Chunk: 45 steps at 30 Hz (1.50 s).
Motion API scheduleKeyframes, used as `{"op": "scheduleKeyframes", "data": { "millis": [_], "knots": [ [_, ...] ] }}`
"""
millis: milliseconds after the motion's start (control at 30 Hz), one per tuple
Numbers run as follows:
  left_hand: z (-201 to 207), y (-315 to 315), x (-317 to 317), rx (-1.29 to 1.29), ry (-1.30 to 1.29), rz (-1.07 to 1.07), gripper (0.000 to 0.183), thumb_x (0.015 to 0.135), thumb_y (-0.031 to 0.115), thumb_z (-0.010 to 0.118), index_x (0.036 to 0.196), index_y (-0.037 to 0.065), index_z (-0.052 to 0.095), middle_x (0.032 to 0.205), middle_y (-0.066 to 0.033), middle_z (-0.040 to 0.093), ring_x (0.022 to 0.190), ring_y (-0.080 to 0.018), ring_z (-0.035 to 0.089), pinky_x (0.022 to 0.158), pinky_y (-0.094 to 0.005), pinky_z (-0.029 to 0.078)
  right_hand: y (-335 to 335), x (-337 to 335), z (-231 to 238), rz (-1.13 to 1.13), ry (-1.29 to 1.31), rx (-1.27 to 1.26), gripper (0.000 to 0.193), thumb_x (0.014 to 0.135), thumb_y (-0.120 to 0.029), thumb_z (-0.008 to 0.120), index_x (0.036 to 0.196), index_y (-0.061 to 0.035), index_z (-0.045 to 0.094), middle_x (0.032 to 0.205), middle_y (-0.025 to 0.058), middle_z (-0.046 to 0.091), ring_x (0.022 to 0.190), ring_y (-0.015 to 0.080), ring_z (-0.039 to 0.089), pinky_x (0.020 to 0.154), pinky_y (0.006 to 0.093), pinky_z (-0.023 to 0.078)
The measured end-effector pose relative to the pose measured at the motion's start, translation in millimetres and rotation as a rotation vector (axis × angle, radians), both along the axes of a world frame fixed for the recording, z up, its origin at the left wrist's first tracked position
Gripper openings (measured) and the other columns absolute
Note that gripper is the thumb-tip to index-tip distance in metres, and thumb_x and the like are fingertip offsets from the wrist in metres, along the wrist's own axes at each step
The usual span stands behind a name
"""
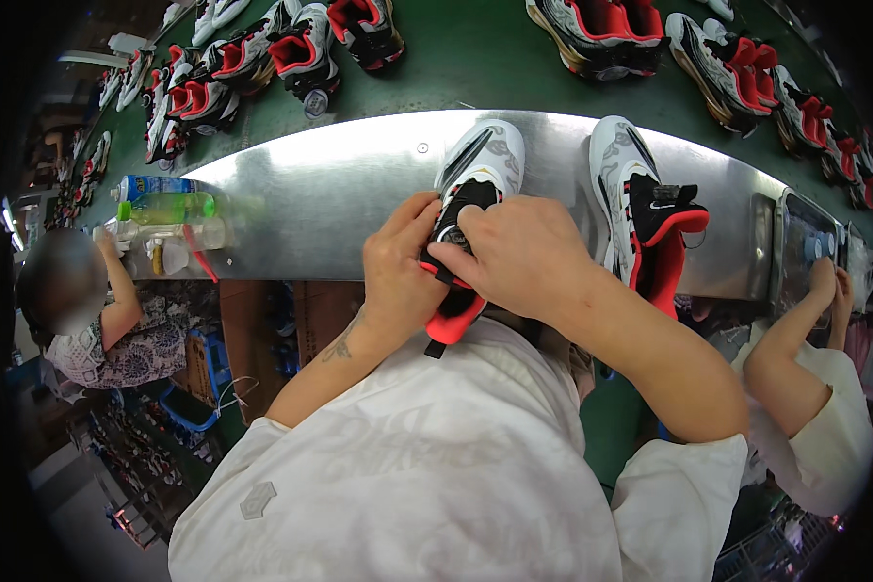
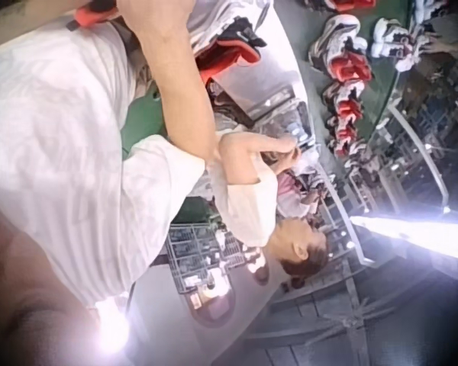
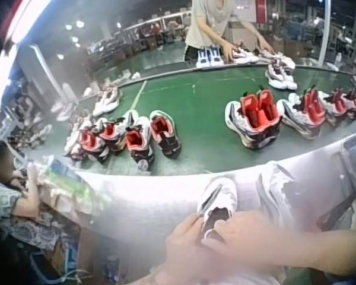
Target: The person repeatedly picks up white and red sneakers from a conveyor belt, inserts a black circular component into the tongue area of each shoe, and places the shoes back on the belt. The process is repeated for multiple pairs throughout the clip.
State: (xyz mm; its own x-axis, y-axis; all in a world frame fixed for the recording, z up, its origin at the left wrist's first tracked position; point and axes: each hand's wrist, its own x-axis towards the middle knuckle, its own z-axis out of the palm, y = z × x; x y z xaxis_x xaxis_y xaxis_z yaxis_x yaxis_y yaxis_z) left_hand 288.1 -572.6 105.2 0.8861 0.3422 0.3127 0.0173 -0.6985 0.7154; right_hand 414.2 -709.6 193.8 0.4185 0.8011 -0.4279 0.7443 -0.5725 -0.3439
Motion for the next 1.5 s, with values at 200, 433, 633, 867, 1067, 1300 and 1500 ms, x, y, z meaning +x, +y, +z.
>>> {"op": "scheduleKeyframes", "data": {
  "millis": [200,433,633,867,1067,1300,1500],
  "knots": [
    [6.2,-1.0,1.0,0.049,0.035,-0.020,0.060,0.068,0.000,0.085,0.126,-0.002,0.072,0.132,-0.0211,0.071,0.100,-0.0422,0.076,0.083,-0.0441,0.063,-16.7,15.6,-26.3,0.213,-0.077,0.564,0.033,0.093,-0.034,0.077,0.097,-0.0019,0.069,0.098,0.0143,0.069,0.100,0.0325,0.067,0.081,0.0436,0.056],
    [5.7,-2.2,3.6,0.043,0.053,-0.014,0.062,0.066,-0.002,0.085,0.126,-0.002,0.071,0.131,-0.0187,0.071,0.100,-0.0421,0.075,0.084,-0.0440,0.063,-11.2,15.5,-21.3,0.166,-0.125,0.447,0.039,0.093,-0.041,0.077,0.092,-0.0028,0.071,0.088,0.0140,0.071,0.089,0.0351,0.069,0.077,0.0455,0.054],
    [3.7,-0.9,0.0,0.008,0.053,-0.029,0.059,0.065,-0.005,0.080,0.123,-0.008,0.069,0.131,-0.0223,0.069,0.105,-0.0441,0.072,0.087,-0.0468,0.061,-12.7,-9.6,-17.8,0.000,-0.248,0.455,0.041,0.095,-0.046,0.074,0.090,-0.0048,0.074,0.083,0.0149,0.072,0.081,0.0372,0.071,0.080,0.0467,0.056],
    [-0.1,-2.3,3.9,0.092,0.005,-0.015,0.055,0.068,0.000,0.085,0.122,-0.004,0.072,0.127,-0.0180,0.073,0.095,-0.0414,0.076,0.080,-0.0449,0.063,-11.4,6.9,-34.4,0.060,-0.154,0.580,0.038,0.095,-0.040,0.071,0.087,-0.0034,0.073,0.077,0.0150,0.070,0.076,0.0347,0.071,0.070,0.0473,0.057],
    [0.4,-5.4,3.5,0.057,-0.011,-0.032,0.051,0.068,-0.005,0.075,0.118,-0.008,0.069,0.123,-0.0211,0.069,0.103,-0.0435,0.071,0.083,-0.0461,0.060,-3.2,-30.6,-44.8,-0.317,-0.294,0.512,0.058,0.099,-0.051,0.068,0.063,-0.0064,0.070,0.056,0.0129,0.066,0.053,0.0328,0.068,0.050,0.0442,0.053],
    [17.8,3.4,6.4,0.046,0.079,-0.089,0.048,0.071,0.001,0.082,0.118,-0.003,0.071,0.121,-0.0205,0.074,0.098,-0.0457,0.074,0.081,-0.0458,0.061,-11.4,-29.6,-22.5,-0.295,-0.308,0.362,0.063,0.099,-0.061,0.066,0.070,-0.0064,0.074,0.063,0.0148,0.069,0.067,0.0318,0.073,0.059,0.0447,0.057],
    [27.1,105.1,1.3,0.094,0.066,0.228,0.032,0.079,-0.010,0.068,0.109,-0.003,0.075,0.103,-0.0236,0.075,0.094,-0.0442,0.075,0.083,-0.0465,0.058,-125.1,47.9,45.4,-0.122,-0.506,0.301,0.066,0.076,0.005,0.073,0.139,-0.0126,0.065,0.143,0.0136,0.062,0.131,0.0389,0.058,0.105,0.0529,0.050]
  ]
}}
